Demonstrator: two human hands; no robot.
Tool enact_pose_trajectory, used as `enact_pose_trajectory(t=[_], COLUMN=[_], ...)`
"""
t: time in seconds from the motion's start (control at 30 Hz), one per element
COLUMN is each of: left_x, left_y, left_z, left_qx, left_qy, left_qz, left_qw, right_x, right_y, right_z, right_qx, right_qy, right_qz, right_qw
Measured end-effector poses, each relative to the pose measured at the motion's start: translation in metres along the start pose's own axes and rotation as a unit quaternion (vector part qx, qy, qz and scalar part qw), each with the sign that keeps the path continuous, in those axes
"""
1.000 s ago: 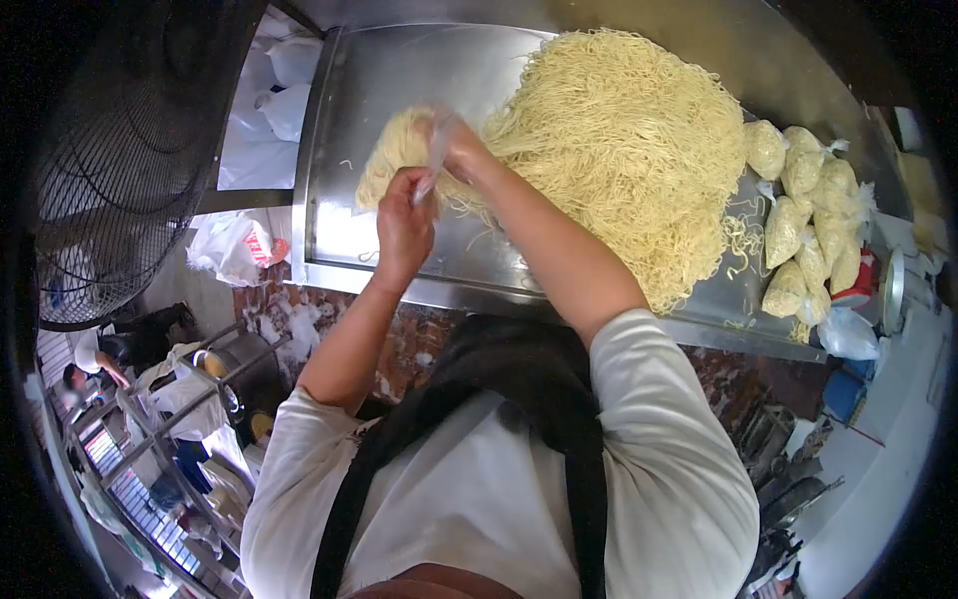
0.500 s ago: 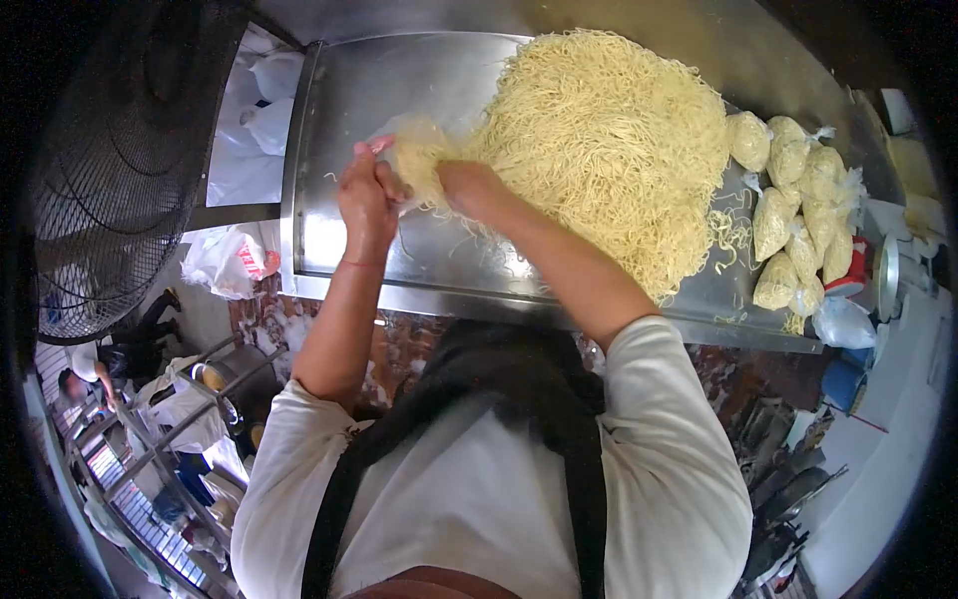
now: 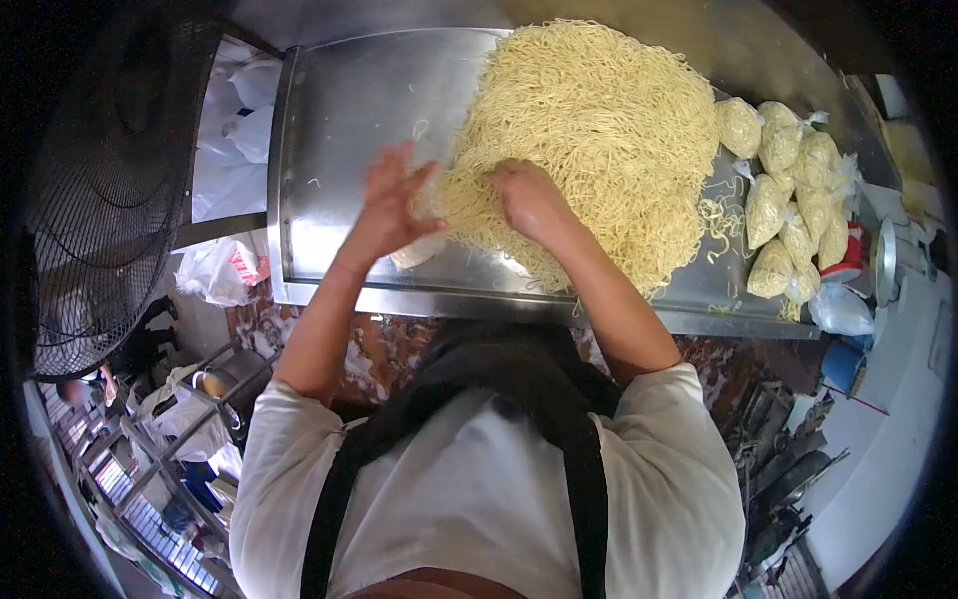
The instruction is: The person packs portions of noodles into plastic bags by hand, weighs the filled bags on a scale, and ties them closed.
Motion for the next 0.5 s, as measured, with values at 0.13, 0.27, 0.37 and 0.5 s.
enact_pose_trajectory(t=[0.13,0.27,0.37,0.5], left_x=[-0.058,-0.010,0.029,0.054], left_y=[0.003,0.012,0.005,0.006], left_z=[0.032,0.038,0.014,-0.020], left_qx=[0.015,0.120,0.099,0.106], left_qy=[0.027,-0.085,-0.094,-0.079], left_qz=[0.078,0.105,0.085,0.077], left_qw=[0.996,0.984,0.987,0.988], right_x=[0.004,-0.014,-0.031,-0.043], right_y=[-0.004,0.003,0.032,0.069], right_z=[-0.001,0.032,0.054,0.021], right_qx=[-0.034,0.025,0.037,0.014], right_qy=[-0.045,-0.111,-0.102,-0.009], right_qz=[-0.036,-0.077,-0.078,-0.022], right_qw=[0.998,0.991,0.991,1.000])
Point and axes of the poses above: each hand's wrist, its own y-axis towards the middle knuckle, its own x-axis out of the back of the hand, z = x × y, the point moved 5 cm from there along y, towards the middle knuckle, and after that the axes turned 11 degrees about -y, right-handed, at the moved point
